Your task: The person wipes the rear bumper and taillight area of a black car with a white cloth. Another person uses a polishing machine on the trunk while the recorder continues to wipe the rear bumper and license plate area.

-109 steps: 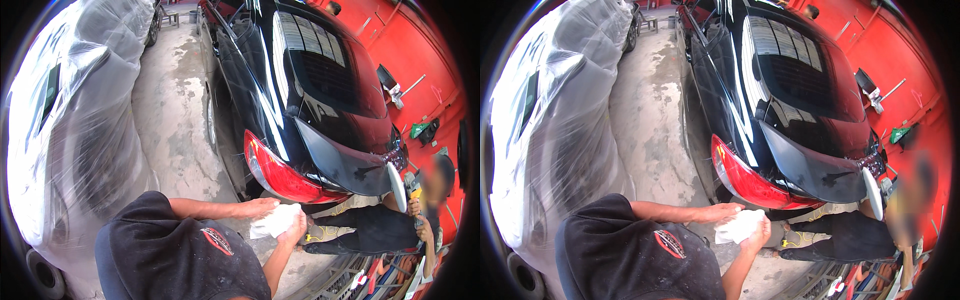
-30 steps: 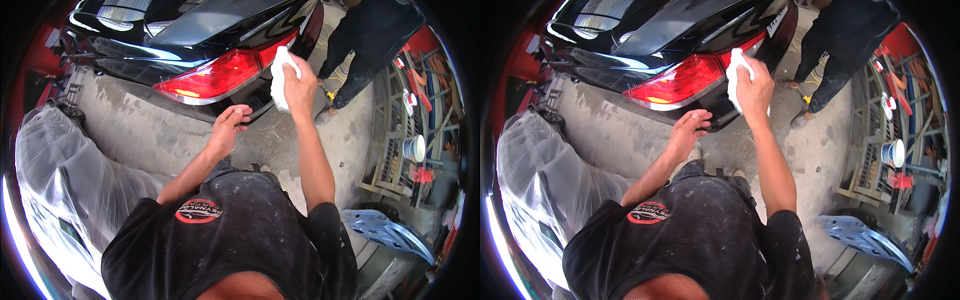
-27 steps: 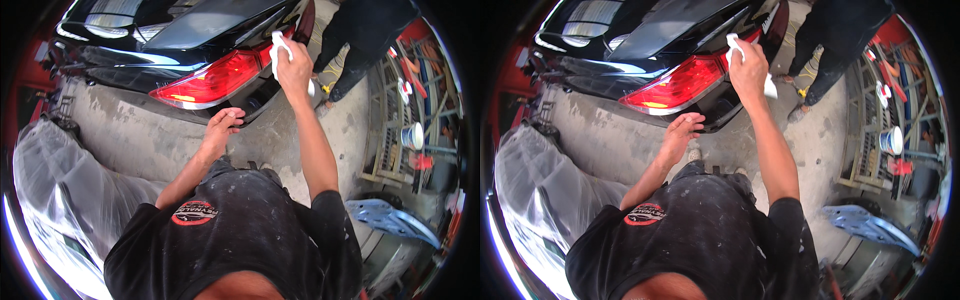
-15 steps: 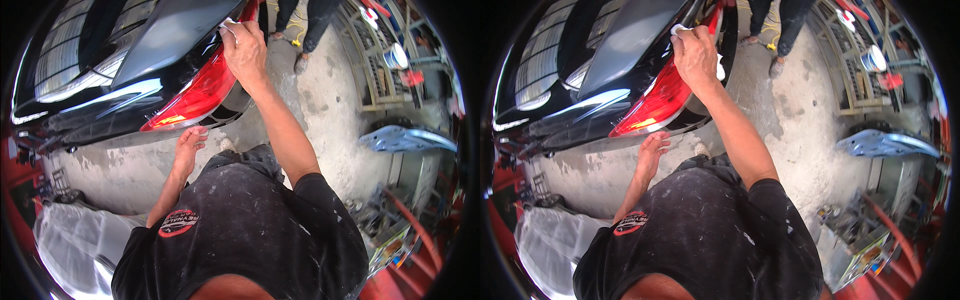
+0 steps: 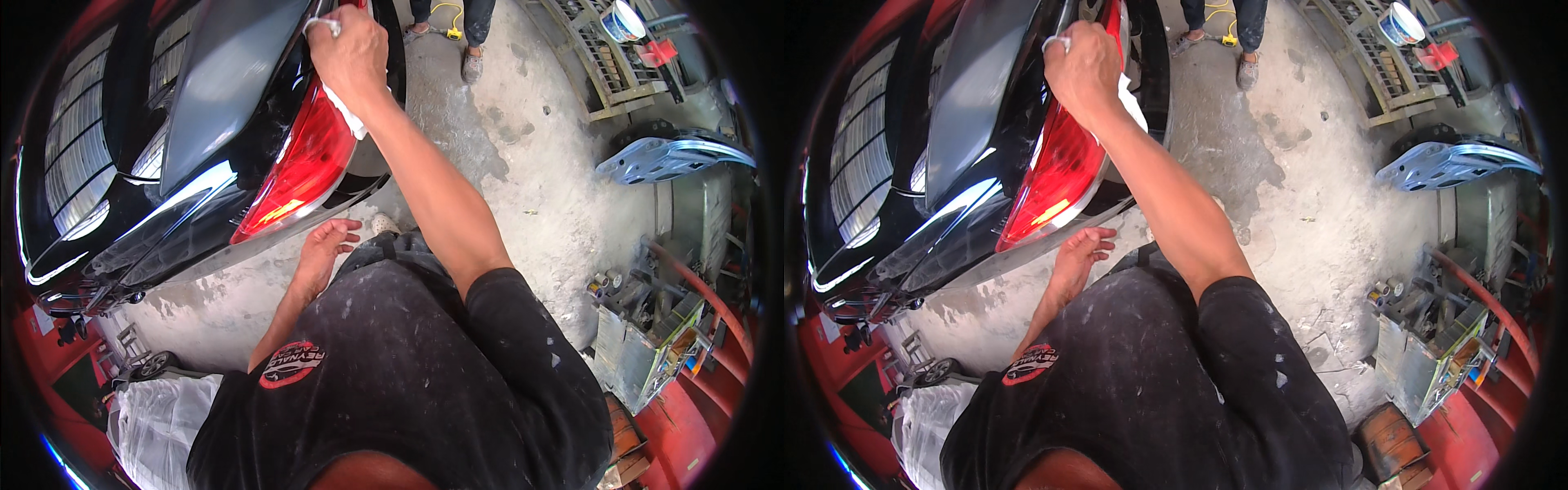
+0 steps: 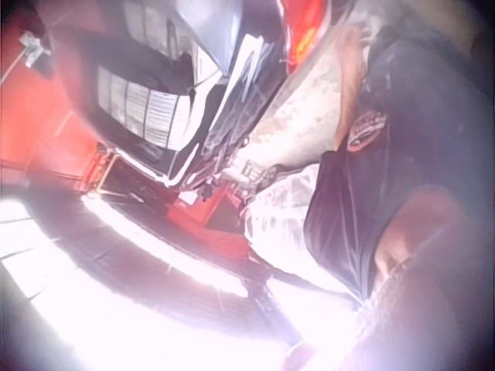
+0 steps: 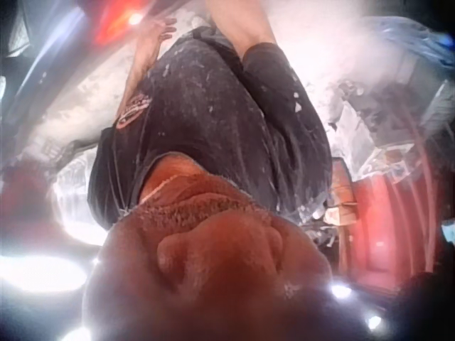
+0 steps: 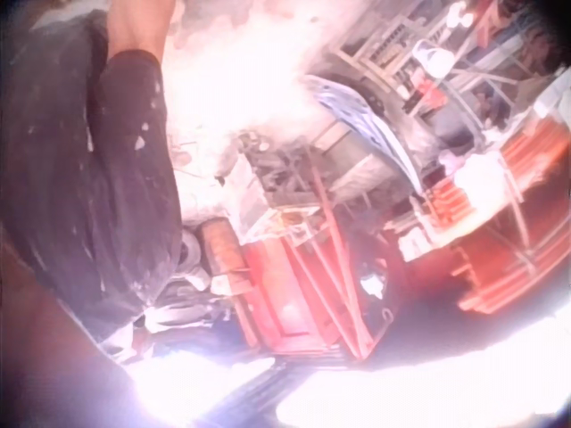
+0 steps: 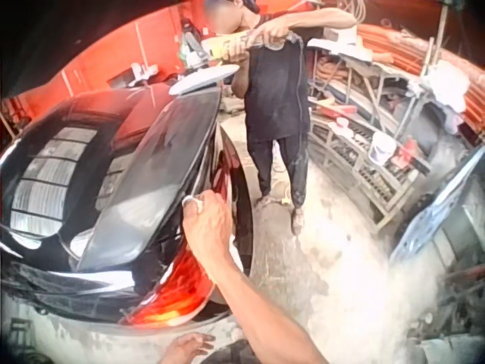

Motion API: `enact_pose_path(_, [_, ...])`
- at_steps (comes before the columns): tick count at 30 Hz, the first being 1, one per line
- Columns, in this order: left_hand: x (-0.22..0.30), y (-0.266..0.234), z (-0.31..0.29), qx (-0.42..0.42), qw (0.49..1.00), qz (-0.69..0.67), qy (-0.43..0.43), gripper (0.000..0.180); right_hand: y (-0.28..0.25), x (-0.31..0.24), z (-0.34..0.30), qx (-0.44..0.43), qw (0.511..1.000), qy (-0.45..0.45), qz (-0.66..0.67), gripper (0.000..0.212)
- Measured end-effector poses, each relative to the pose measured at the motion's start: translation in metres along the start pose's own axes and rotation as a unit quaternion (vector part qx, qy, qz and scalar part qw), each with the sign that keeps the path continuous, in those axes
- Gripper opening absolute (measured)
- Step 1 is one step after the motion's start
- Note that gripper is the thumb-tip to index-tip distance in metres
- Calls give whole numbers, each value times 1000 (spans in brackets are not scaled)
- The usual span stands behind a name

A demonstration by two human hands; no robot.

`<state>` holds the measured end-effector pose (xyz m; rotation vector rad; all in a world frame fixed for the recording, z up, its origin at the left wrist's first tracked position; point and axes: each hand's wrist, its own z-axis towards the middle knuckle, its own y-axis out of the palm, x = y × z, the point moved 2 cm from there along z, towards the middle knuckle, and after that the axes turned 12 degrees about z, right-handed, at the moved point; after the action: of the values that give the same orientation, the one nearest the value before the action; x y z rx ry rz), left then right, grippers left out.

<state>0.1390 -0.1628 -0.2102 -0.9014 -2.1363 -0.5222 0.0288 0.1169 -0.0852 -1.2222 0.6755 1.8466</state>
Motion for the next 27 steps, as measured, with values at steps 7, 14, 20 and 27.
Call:
enact_pose_path(7, [4, 7, 1, -19, 1000, 18, -4, 27, -1, -2, 3, 28, 998, -51, -5, 20])
enact_pose_path(14, [8, 2, 4, -20, 999, 23, 11, 25, -1, 2, 44, 21, 998, 50, 25, 24])
enact_pose_path(20, [3, 2, 5, -42, 999, 7, -9, 23, -7, -4, 9, -27, 995, 95, 35, 21])
enact_pose_path(27, [5, 5, 4, -61, 998, 14, -6, 22, -8, 0, 26, -28, 993, 116, 5, 25])
